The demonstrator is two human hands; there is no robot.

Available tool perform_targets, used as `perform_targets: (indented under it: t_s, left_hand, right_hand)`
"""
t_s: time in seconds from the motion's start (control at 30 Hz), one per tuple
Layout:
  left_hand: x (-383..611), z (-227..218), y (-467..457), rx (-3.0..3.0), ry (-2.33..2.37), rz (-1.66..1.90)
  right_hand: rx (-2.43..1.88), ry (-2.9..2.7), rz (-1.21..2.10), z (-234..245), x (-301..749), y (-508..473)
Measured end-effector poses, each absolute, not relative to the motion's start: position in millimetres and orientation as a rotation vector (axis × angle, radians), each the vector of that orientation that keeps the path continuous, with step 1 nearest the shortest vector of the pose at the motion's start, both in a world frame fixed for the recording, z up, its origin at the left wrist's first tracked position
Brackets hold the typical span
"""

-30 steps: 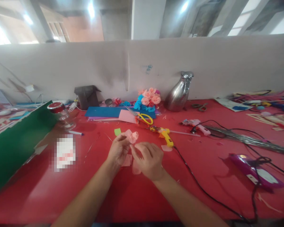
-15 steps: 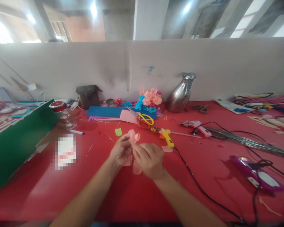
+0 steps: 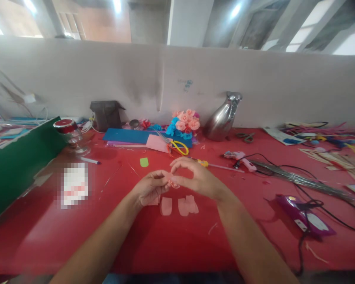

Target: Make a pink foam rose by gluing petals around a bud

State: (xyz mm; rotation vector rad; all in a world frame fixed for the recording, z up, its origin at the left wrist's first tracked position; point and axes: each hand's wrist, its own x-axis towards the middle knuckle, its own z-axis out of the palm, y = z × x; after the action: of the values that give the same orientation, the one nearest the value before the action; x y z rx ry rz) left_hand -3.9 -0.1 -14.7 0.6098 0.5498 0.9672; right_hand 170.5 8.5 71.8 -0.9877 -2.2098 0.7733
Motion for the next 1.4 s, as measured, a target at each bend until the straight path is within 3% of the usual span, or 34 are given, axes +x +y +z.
perform_targets:
  t_s: [0.5, 1.1, 1.4]
  left_hand:
    - [-4.9, -11.8, -1.3, 0.591, 0.456, 0.91]
    - [-5.6, -18.0, -0.8, 0.613, 0.493, 0.83]
    - [-6.8, -16.8, -0.8, 0.61, 0.521, 0.844]
  right_hand:
    - [-1.032, -1.77, 1.259, 51.4, 160.9, 9.1]
    - [-1.007, -1.9, 1.172, 56.5, 157.6, 3.6]
    - [-1.058, -1.644, 1.402, 45.8, 155.3, 3.8]
